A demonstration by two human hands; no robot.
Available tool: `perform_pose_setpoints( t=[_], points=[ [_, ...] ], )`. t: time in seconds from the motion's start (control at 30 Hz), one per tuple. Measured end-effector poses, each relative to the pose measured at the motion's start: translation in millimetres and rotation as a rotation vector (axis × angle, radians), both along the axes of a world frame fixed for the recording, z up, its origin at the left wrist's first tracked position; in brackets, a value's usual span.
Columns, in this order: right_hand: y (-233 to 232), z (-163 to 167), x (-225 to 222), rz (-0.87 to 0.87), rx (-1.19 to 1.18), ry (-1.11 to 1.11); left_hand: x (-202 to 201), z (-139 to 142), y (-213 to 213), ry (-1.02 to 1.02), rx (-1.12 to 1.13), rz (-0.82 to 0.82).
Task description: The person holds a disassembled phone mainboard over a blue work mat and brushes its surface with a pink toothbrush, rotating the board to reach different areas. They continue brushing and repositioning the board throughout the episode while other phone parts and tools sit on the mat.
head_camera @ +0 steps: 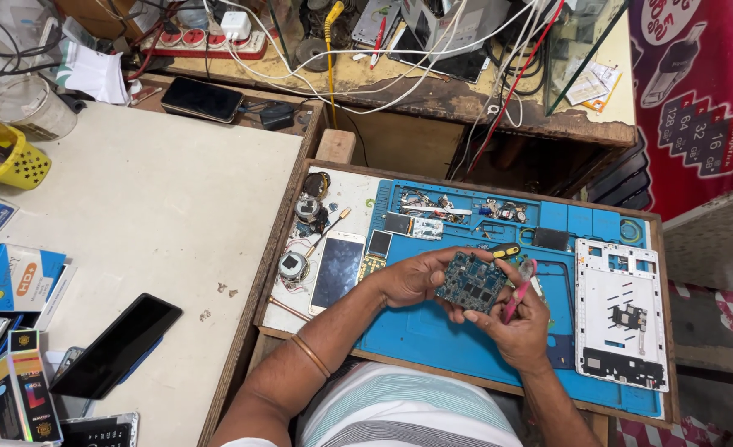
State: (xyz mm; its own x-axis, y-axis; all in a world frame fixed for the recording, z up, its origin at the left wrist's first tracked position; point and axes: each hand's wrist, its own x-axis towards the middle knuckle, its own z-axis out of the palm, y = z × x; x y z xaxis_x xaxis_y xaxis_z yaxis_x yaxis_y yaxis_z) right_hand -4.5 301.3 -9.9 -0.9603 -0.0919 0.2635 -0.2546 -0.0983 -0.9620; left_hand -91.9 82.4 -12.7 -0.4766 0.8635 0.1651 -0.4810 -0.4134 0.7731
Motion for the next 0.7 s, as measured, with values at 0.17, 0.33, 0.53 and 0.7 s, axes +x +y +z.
perform_pose_setpoints(
  t=[0.17, 0.33, 0.53, 0.7],
  points=[
    [2.4, -4.6, -0.8, -0.045, 0.051, -0.015, -1.6, -2.6, 2.0, -0.033, 0.042, 0.025],
    [4.9, -5.5, -1.9, -0.008, 0.039, -0.022, -1.7, -3.5, 4.1, -0.073, 0.057, 0.038],
    [5.8, -6.2, -2.1, -0.003, 0.028, -0.021, -2.4, -3.0, 5.6, -0.032, 0.041, 0.047],
    [8.3, -8.0, -3.5, 0.005, 0.028, -0.029, -1.5, -3.2, 7.1, -0.049, 0.050, 0.052]
  ],
)
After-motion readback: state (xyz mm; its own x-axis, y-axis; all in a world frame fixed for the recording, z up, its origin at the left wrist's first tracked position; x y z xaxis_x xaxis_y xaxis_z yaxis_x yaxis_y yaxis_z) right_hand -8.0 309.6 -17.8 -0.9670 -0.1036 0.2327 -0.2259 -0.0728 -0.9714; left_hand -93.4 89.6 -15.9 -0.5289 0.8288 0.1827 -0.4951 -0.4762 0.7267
